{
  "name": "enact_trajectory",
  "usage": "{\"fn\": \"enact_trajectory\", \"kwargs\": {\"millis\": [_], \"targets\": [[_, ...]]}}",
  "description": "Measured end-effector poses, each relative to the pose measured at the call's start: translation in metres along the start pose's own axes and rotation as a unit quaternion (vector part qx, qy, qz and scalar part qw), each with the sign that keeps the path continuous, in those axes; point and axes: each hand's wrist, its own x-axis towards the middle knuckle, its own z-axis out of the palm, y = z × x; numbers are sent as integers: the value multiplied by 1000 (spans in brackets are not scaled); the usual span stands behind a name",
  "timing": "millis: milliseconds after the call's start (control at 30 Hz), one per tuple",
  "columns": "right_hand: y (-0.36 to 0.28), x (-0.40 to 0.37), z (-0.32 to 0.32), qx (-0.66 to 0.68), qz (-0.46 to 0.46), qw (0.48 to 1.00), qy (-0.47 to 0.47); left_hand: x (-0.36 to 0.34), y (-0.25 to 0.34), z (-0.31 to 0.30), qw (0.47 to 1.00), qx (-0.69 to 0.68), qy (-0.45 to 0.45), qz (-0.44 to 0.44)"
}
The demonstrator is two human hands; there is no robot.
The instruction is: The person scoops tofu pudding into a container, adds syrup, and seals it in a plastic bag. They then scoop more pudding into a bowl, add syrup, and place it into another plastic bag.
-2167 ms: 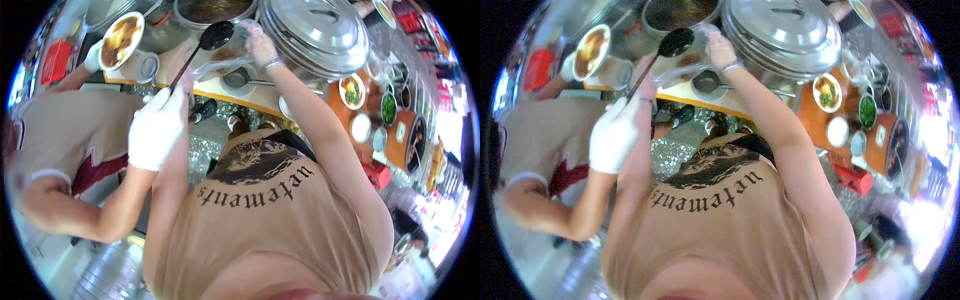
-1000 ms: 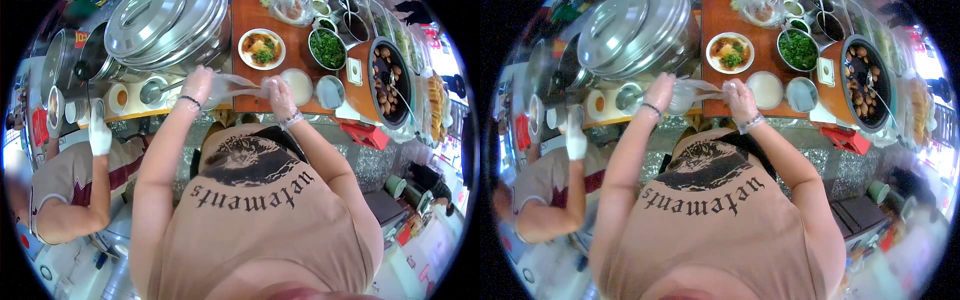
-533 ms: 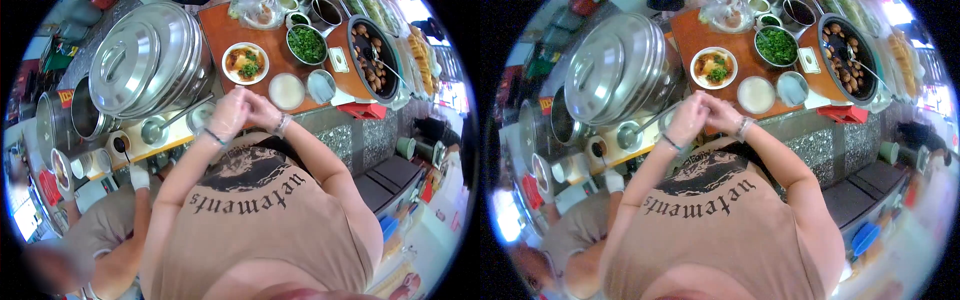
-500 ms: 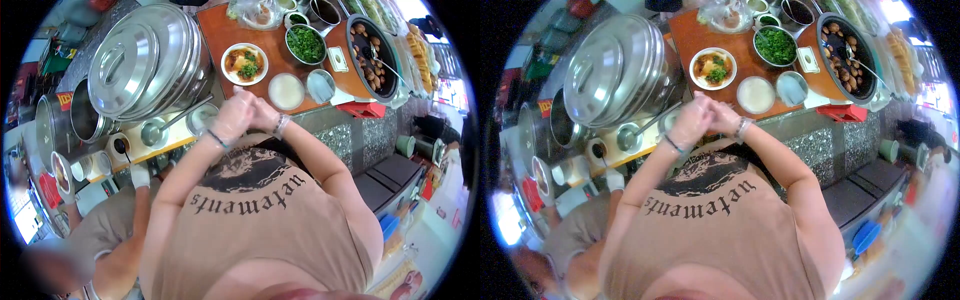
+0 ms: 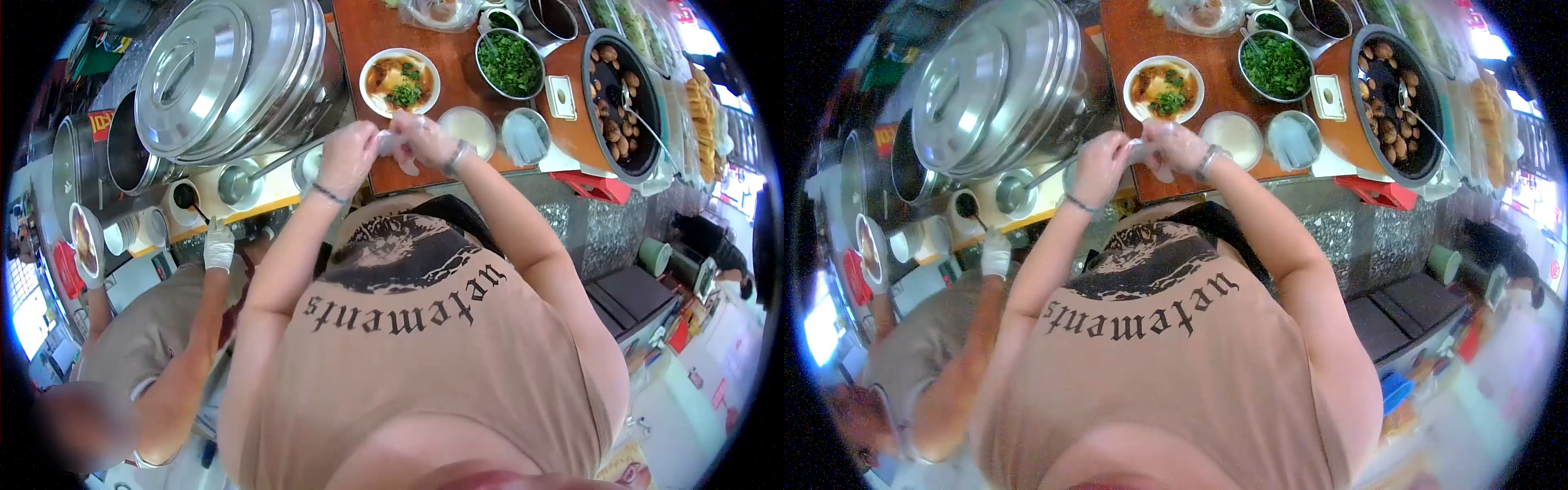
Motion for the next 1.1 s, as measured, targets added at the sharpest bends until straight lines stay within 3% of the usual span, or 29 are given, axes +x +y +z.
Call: {"fn": "enact_trajectory", "kwargs": {"millis": [67, 100, 133, 200, 233, 267, 333, 367, 400, 433, 467, 533, 567, 600, 667, 700, 733, 767, 800, 833, 867, 933, 967, 1000, 1067, 1100], "targets": [[-3, 2, -15, -180, -75, 981, -22, -25, 2, 8, 998, -56, 13, -25], [9, 9, -23, -165, -64, 982, -72, -38, 0, 13, 985, -134, -40, -99], [5, 6, -20, -164, -63, 982, -75, -48, -10, 26, 985, -133, -40, -103], [-17, -3, -10, -104, 62, 989, -88, -67, -27, 52, 927, -281, -137, -209], [-25, -4, -8, -104, 61, 989, -90, -61, -20, 51, 981, -120, -84, -126], [-32, -7, -7, -112, 48, 988, -99, -51, -13, 52, 981, -121, -84, -128], [-30, -6, -5, -121, 37, 986, -107, -21, -5, 58, 983, -16, 178, 39], [-23, 1, -5, -194, -18, 978, -69, -8, -3, 61, 983, -17, 178, 38], [-17, 6, -4, -267, -73, 961, -30, 6, -3, 65, 992, -30, 100, 77], [-16, 3, 4, -341, -286, 895, 20, 17, -7, 68, 992, -42, 21, 117], [-17, 2, 7, -342, -285, 895, 20, 24, -18, 76, 992, -44, 21, 117], [-28, -4, 15, -300, -85, 950, 29, 28, -26, 85, 973, -217, -71, 38], [-21, -7, 18, -260, -51, 963, 43, 18, -24, 93, 957, -280, -62, -37], [-14, -12, 19, -258, -49, 964, 43, 12, -21, 94, 957, -280, -63, -38], [1, -32, 19, -369, -341, 856, 124, 3, -19, 99, 833, -539, -48, -113], [1, -48, 19, -352, -348, 853, 166, 11, -22, 97, 942, -331, -19, 57], [10, -62, 13, -352, -345, 854, 167, 8, -26, 103, 941, -333, -22, 55], [26, -73, 4, -121, -164, 962, 182, 7, -32, 109, 901, -431, -17, -44], [42, -76, -2, 121, 33, 976, 178, 7, -36, 114, 842, -520, -11, -142], [54, -66, -4, 293, 150, 930, 162, 8, -31, 108, 783, -576, -34, -232], [67, -52, -4, 294, 154, 929, 162, 5, -27, 108, 781, -577, -34, -236], [81, -16, 2, 436, 302, 847, 42, 1, -20, 107, 823, -522, 15, -224], [96, 0, 5, 491, 290, 821, 10, 6, -5, 97, 695, -598, -14, -398], [95, 7, 10, 490, 294, 821, 7, 2, -7, 100, 693, -598, -9, -401], [94, 16, 16, 570, 150, 808, -28, -8, -16, 113, 794, -539, -52, -278], [110, 25, 11, 556, 193, 809, -4, -16, -25, 122, 935, -342, 8, -96]]}}
